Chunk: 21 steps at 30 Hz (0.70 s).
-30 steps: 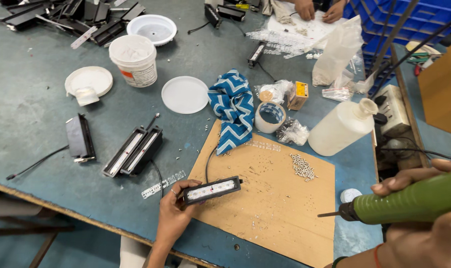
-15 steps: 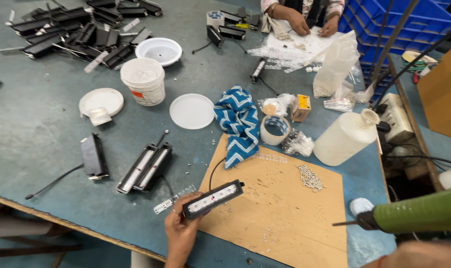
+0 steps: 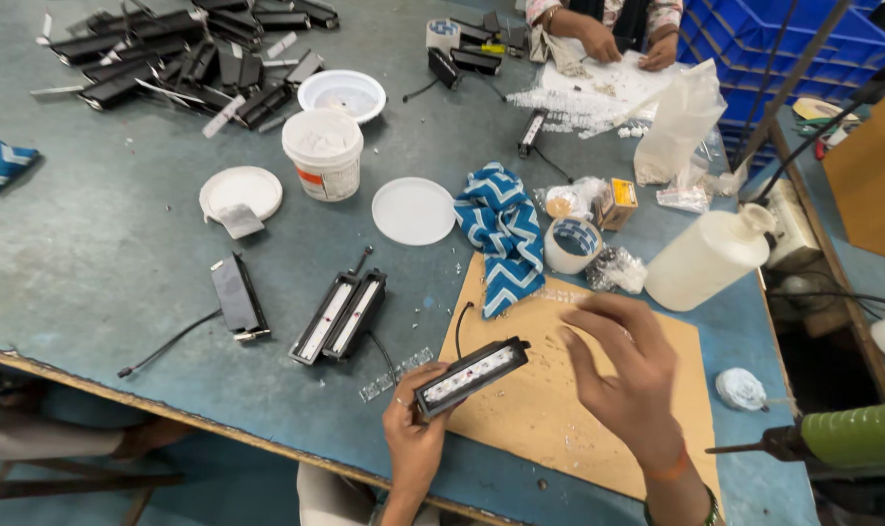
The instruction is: The person assembles an LED light fixture by inserting an LED strip into a black housing, securing it with screws using a green power drill, and then attaching a wire connector to the strip. The person works at a cluttered table with various tools and components.
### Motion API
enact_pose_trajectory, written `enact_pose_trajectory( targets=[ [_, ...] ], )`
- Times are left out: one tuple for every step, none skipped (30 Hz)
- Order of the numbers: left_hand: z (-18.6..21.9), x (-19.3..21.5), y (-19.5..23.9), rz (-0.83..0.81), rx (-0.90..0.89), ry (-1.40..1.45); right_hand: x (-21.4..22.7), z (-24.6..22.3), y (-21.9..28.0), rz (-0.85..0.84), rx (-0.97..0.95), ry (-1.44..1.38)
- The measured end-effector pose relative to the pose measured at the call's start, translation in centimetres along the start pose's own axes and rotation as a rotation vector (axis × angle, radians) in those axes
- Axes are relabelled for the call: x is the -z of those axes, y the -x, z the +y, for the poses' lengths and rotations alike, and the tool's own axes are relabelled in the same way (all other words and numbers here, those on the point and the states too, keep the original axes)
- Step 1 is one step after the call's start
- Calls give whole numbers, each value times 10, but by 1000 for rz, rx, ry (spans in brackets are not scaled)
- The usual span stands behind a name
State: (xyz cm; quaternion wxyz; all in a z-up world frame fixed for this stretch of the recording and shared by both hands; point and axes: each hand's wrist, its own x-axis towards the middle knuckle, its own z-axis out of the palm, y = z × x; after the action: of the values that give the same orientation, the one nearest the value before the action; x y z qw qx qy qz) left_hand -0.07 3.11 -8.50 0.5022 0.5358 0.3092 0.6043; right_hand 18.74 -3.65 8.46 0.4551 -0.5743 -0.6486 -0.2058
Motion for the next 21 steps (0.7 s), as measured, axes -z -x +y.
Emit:
enact_pose_trajectory(
  targets=[
    [1, 1, 0, -13, -20, -29, -6, -2, -2, -58, -29, -45],
    [3, 1, -1, -25, -26, -27, -10, -4, -4, -92, -31, -56],
    [4, 2, -1, -37, -32, -25, -13, -5, -5, -125, -33, -67],
    [5, 2, -1, -47, -40, -23, -13, -6, -4, -159, -33, -80],
    [5, 2, -2, -51, -36, -6, -12, -6, -3, -182, -38, -69],
    [5, 3, -2, -53, -32, 11, -11, -6, -1, -206, -42, -59],
    [4, 3, -2, -54, -28, 28, -10, -6, 1, -230, -46, -50],
    [4, 4, -1, -58, -20, 58, -9, -6, 4, -238, -52, -49],
    [4, 4, 0, -61, -12, 87, -8, -5, 6, -246, -57, -49],
    [4, 4, 0, -64, -4, 115, -7, -4, 8, -254, -63, -51],
    [3, 4, 1, -75, 7, 146, -7, -3, 10, -269, -76, -50],
    [3, 5, 1, -86, 18, 175, -6, -2, 13, -283, -91, -50],
    [3, 6, 2, -97, 29, 205, -6, -1, 17, -297, -105, -50],
    [3, 6, 3, -98, 32, 193, -7, -1, 20, -309, -123, -55],
    [2, 6, 3, -99, 35, 180, -8, -1, 24, -320, -141, -60],
    [2, 6, 3, -100, 38, 168, -8, 0, 27, -332, -158, -66],
    [2, 6, 3, -105, 43, 183, -9, 0, 30, -335, -174, -65],
    [2, 6, 3, -109, 46, 197, -11, 1, 33, -336, -188, -65],
    [2, 6, 2, -113, 50, 211, -12, 1, 36, -338, -202, -65],
    [3, 7, 2, -114, 9, 163, -13, 2, 37, -341, -223, -90],
    [4, 8, 2, -115, -32, 115, -15, 3, 38, -344, -245, -115]
  ],
)
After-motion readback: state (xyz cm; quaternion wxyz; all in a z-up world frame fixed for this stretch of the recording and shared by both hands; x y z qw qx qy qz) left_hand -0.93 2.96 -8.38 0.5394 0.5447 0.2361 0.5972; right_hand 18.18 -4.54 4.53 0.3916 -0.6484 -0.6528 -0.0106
